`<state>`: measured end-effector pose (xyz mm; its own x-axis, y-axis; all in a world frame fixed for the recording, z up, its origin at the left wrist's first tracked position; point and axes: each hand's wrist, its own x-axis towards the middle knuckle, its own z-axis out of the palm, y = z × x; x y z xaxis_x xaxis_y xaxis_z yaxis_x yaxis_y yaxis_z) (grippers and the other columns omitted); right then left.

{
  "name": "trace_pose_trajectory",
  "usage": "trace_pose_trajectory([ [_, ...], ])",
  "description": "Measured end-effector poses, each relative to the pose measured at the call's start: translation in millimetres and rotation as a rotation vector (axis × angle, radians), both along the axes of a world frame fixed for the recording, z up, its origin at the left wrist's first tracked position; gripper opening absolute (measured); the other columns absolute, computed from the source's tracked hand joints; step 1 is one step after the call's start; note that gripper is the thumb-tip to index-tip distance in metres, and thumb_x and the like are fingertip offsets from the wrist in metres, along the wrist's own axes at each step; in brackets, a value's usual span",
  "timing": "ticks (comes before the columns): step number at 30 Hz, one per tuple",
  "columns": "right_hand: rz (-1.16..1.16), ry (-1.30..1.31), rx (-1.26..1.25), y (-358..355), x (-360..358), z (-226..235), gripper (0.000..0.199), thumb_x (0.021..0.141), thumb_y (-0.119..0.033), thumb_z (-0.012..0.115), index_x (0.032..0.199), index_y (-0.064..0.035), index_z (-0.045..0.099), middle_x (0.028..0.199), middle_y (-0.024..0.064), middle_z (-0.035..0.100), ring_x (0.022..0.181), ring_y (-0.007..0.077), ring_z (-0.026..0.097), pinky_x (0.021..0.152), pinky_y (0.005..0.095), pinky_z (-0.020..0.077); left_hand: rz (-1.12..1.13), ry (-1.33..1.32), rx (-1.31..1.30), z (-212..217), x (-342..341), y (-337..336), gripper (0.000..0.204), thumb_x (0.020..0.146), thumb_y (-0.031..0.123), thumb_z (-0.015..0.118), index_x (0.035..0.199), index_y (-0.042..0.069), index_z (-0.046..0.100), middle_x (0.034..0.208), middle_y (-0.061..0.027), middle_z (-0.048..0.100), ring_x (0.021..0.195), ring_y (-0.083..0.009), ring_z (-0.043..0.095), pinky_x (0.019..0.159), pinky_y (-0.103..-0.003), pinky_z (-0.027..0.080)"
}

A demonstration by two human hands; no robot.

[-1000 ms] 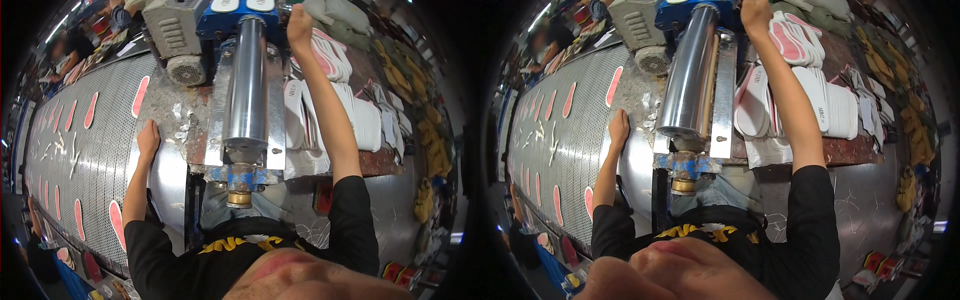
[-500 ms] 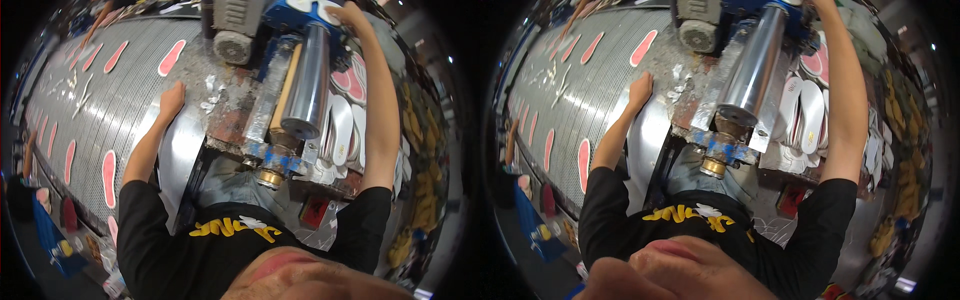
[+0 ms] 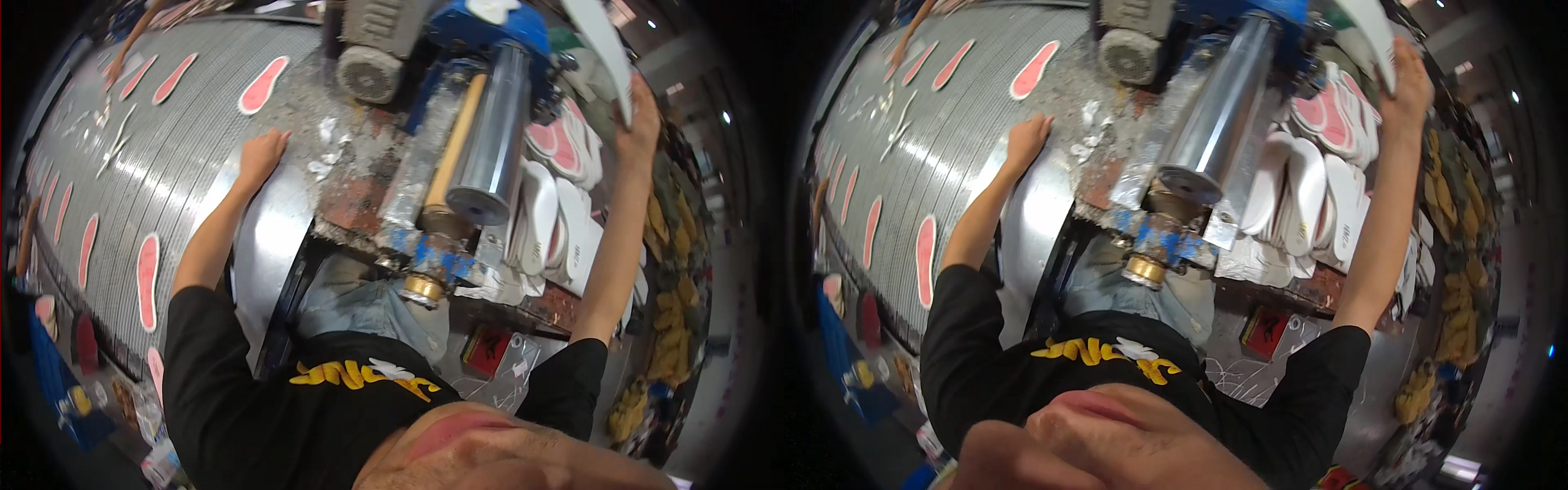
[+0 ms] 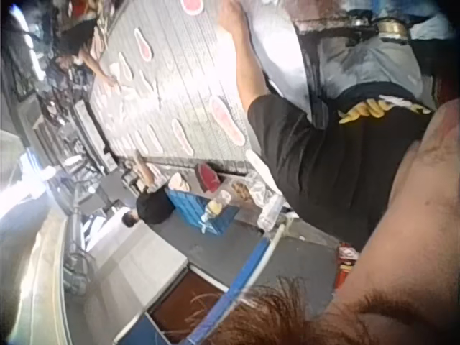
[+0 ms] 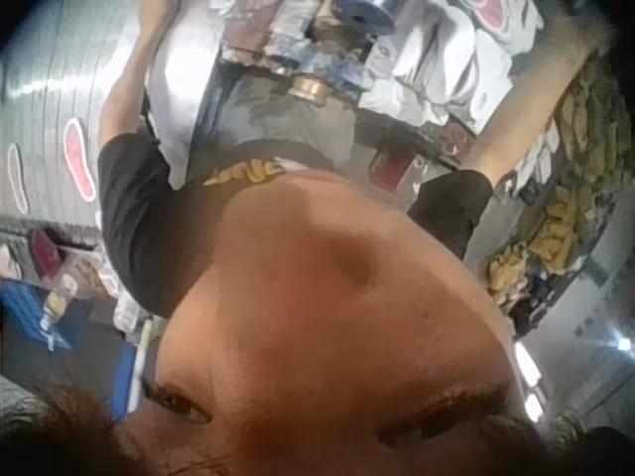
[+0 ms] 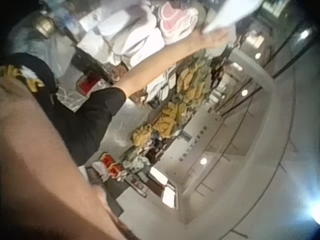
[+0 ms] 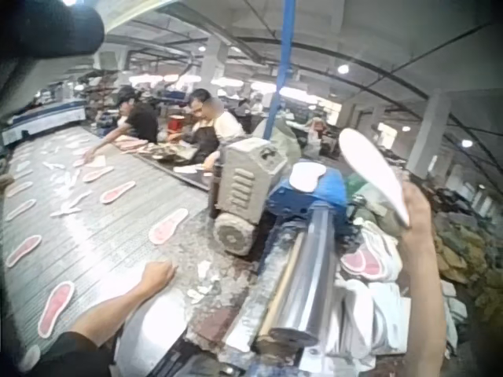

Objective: Applying adhesive to shoe insoles by passing them through a roller machine and placing them on a drying conveyor.

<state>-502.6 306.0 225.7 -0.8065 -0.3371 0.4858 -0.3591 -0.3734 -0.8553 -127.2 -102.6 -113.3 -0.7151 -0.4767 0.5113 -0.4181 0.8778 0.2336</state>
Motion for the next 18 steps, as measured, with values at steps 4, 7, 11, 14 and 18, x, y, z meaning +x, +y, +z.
trace_pose_trajectory([
  [4,-0.008,-0.09,0.155,54.6,26.7,-54.1,0.016,0.087,-0.02,0.062,0.099,-0.0085,0.064,0.087,-0.0025,0.064,0.072,0.0066,0.06,0.057,0.0203,0.0489,0.005,0.011,0.004,0.6,18.1,-2.3,0.049,0.089,0.044,0.052,0.063,0.003,0.052,0.059,-0.0189,0.057,0.054,-0.0358,0.057,0.051,-0.046,0.041],
  [7,0.085,-0.119,0.308,97.9,26.8,-80.2,0.013,0.086,-0.015,0.063,0.094,-0.0052,0.064,0.079,-0.0005,0.063,0.067,0.0062,0.059,0.056,0.0208,0.0478,0.064,0.006,0.237,10.1,12.1,-24.8,0.052,0.088,0.045,0.054,0.061,0.001,0.056,0.054,-0.0177,0.055,0.048,-0.0277,0.055,0.049,-0.042,0.04],
  [11,0.068,-0.097,0.614,109.2,60.1,-88.1,0.014,0.082,-0.01,0.065,0.092,-0.0007,0.065,0.077,-0.0008,0.061,0.068,0.0054,0.055,0.06,0.0195,0.0432,-0.308,0.045,0.699,111.1,-40.7,11.4,0.046,0.088,0.041,0.057,0.075,-0.003,0.066,0.067,-0.0074,0.065,0.06,-0.0167,0.059,0.059,-0.029,0.045],
  [14,0.209,-0.167,0.631,55.9,97.9,-73.7,0.016,0.083,-0.015,0.065,0.093,-0.0023,0.064,0.077,-0.0029,0.059,0.068,0.0031,0.051,0.061,0.0187,0.0405,-0.821,0.071,0.652,208.4,-68.6,69.4,0.048,0.079,0.041,0.067,0.109,0.004,0.063,0.113,-0.0114,0.06,0.102,-0.0214,0.056,0.087,-0.033,0.044],
  [18,0.171,-0.006,0.538,6.8,126.6,-76.1,0.015,0.082,-0.014,0.065,0.091,-0.0012,0.064,0.08,0.0013,0.061,0.072,0.007,0.055,0.064,0.0222,0.0441,-1.157,-0.145,0.52,257.6,-88.8,101.4,0.089,0.059,0.052,0.079,0.131,0.009,0.049,0.136,-0.0122,0.045,0.123,-0.0266,0.044,0.104,-0.042,0.036],
])
